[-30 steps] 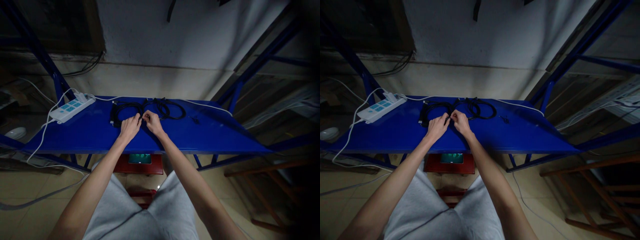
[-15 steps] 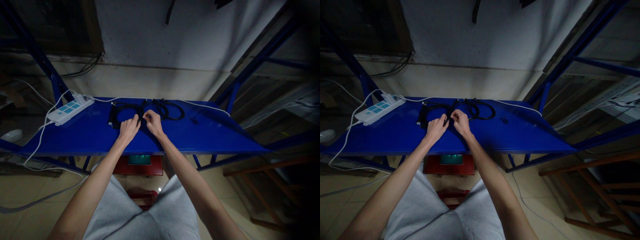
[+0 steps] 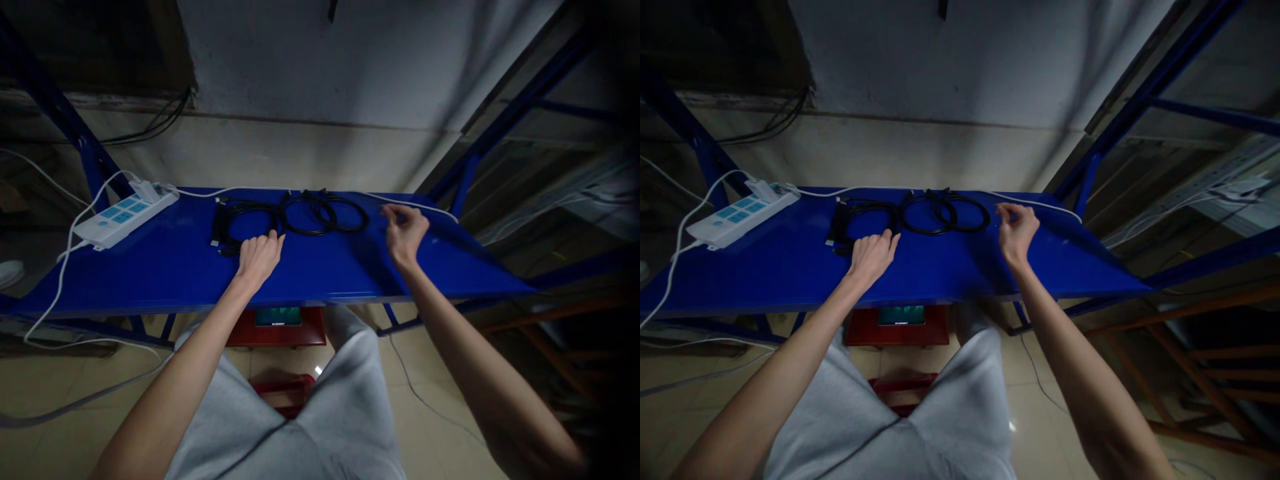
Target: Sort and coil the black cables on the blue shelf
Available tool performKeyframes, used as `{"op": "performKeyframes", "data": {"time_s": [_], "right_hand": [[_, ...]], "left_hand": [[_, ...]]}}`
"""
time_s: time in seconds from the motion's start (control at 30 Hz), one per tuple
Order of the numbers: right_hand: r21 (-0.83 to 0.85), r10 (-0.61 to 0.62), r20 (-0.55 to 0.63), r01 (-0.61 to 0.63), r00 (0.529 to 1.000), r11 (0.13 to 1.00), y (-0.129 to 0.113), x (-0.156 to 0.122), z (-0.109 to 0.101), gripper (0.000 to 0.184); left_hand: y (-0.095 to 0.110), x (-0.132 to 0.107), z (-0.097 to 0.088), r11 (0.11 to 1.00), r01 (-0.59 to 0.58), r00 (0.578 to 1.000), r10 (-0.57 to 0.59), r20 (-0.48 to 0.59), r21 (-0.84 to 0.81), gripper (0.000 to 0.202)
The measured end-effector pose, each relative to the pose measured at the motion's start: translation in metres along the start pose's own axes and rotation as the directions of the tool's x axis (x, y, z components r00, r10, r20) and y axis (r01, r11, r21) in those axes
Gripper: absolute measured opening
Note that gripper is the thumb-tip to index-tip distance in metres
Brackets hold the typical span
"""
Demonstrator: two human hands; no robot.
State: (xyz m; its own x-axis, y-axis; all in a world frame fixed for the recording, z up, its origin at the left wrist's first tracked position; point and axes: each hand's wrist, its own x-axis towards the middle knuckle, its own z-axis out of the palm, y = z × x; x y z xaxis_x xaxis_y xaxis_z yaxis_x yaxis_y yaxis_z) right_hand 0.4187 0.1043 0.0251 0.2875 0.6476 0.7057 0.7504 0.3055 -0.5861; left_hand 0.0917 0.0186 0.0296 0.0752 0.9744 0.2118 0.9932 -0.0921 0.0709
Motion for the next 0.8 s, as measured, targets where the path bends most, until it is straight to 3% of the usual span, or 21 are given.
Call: {"op": "performKeyframes", "data": {"time_s": [0.1, 0.2, 0.37, 0.43, 0.5, 0.57, 0.67, 0.73, 0.8], "right_hand": [[-0.183, 0.064, -0.057, -0.073, 0.996, 0.980, 0.043, 0.012, -0.039, 0.035], [-0.223, 0.097, -0.046, -0.105, 0.994, 0.969, 0.066, 0.008, -0.058, 0.030], [-0.248, 0.080, 0.083, -0.057, 0.993, 0.967, 0.068, -0.006, -0.059, 0.028], [-0.259, 0.061, 0.104, -0.032, 0.993, 0.965, 0.067, -0.008, -0.057, 0.028], [-0.254, 0.033, 0.119, -0.001, 0.992, 0.967, 0.068, -0.008, -0.057, 0.030], [-0.221, 0.002, 0.156, 0.033, 0.988, 0.975, 0.072, -0.006, -0.056, 0.034], [-0.180, -0.028, 0.227, 0.070, 0.974, 0.981, 0.079, -0.005, -0.054, 0.043], [-0.172, -0.033, 0.249, 0.078, 0.968, 0.982, 0.083, -0.005, -0.052, 0.048], [-0.171, -0.029, 0.258, 0.075, 0.966, 0.982, 0.083, -0.006, -0.052, 0.052]], "left_hand": [[0.001, 0.001, 0.003, 1.000, -0.016, 1.000, 0.016, 0.001, 0.019, 0.056], [0.000, 0.001, 0.005, 0.998, -0.056, 0.998, 0.056, -0.020, 0.005, 0.052], [-0.004, -0.002, 0.008, 0.995, -0.090, 0.978, 0.079, -0.193, -0.050, 0.046], [-0.006, -0.006, 0.009, 0.992, -0.091, 0.955, 0.062, -0.289, -0.086, 0.045], [-0.008, -0.011, 0.010, 0.981, -0.164, 0.924, 0.116, -0.364, -0.104, 0.042], [-0.008, -0.014, 0.013, 0.949, -0.306, 0.875, 0.249, -0.416, -0.076, 0.038], [-0.006, -0.015, 0.017, 0.853, -0.519, 0.727, 0.469, -0.501, 0.045, 0.029], [-0.004, -0.013, 0.018, 0.793, -0.597, 0.626, 0.556, -0.547, 0.124, 0.024], [-0.002, -0.013, 0.018, 0.760, -0.626, 0.573, 0.601, -0.558, 0.176, 0.022]]}}
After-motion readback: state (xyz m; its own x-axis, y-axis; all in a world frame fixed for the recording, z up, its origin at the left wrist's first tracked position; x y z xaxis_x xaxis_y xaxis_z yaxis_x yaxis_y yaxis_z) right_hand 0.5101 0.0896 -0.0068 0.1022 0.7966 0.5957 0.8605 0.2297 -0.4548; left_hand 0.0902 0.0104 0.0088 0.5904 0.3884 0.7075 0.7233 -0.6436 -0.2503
